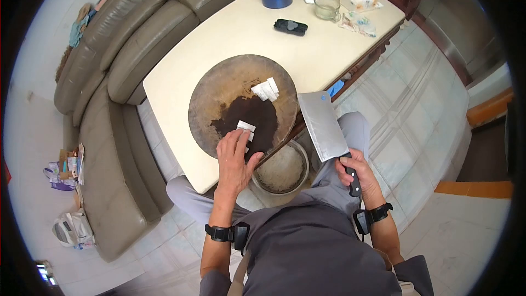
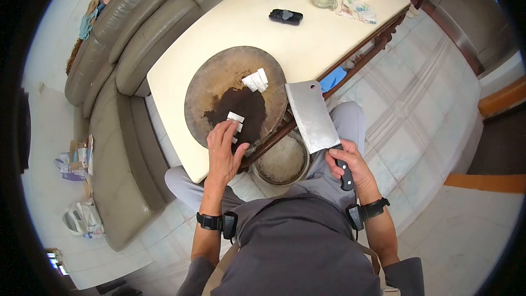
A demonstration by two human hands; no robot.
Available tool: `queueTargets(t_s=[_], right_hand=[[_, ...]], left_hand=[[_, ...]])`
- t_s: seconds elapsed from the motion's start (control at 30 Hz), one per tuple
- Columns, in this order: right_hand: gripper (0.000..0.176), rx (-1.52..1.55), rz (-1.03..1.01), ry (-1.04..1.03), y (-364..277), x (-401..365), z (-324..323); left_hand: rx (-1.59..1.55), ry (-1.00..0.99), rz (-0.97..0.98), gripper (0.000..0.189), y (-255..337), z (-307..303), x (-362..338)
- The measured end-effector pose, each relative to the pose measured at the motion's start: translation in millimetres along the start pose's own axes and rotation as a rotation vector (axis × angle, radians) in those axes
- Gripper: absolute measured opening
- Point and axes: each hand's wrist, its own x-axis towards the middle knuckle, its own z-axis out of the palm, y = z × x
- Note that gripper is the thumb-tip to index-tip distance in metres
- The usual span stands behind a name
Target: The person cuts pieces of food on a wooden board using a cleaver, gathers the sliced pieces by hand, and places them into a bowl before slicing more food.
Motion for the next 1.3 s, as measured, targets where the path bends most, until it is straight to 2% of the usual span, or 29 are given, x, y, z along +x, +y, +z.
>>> queueTargets(t_s=[0.1, 0.17, 0.2, 0.27, 0.3, 0.37, 0.4, 0.47, 0.5, 0.57, 0.67, 0.87, 0.97, 1.3], right_hand=[[0.012, -0.056, -0.036, 0.037, -6, -1, 13], [0.011, -0.285, -0.035, 0.095, -20, -1, 32], [0.011, -0.289, -0.034, 0.099, -26, 2, 39], [0.016, -0.682, -0.093, -0.028, -41, 10, 54], [0.016, -0.677, -0.089, -0.02, -49, 14, 67], [0.024, -0.967, -0.062, -0.023, -58, 25, 103], [0.024, -0.957, -0.057, -0.009, -56, 32, 116], [0.032, -1.398, -0.473, -0.139, -48, 45, 136], [0.032, -1.39, -0.465, -0.13, -44, 48, 138], [0.036, -1.559, -0.47, -0.15, -34, 53, 140], [0.042, -1.693, -0.317, -0.205, -35, 57, 150], [0.039, -1.842, -0.311, -0.255, -32, 60, 147], [0.042, -1.845, -0.214, -0.293, -39, 60, 152], [0.05, -1.846, -0.129, -0.385, -35, 91, 168]], left_hand=[[0.01, 0.01, 0.016, 0.054, -4, -1, 5], [0.002, 0.064, 0.047, 0.052, -2, -2, 9], [0.0, 0.11, 0.077, 0.05, -2, -2, 11], [-0.024, 0.103, 0.108, 0.05, -8, 1, 14], [-0.043, 0.098, 0.141, 0.05, -12, 3, 14], [-0.052, 0.089, 0.156, 0.05, -20, 8, 14], [-0.058, 0.088, 0.171, 0.05, -23, 10, 14], [-0.056, 0.077, 0.16, 0.05, -22, 11, 13], [-0.043, 0.08, 0.146, 0.05, -21, 11, 13], [-0.048, 0.068, 0.142, 0.049, -21, 11, 14], [-0.027, 0.051, 0.133, 0.047, -23, 13, 11], [-0.015, 0.03, 0.129, 0.042, -20, 12, 15], [-0.008, 0.018, 0.125, 0.04, -21, 13, 14], [0.01, 0.01, 0.128, 0.038, -22, 11, 14]])
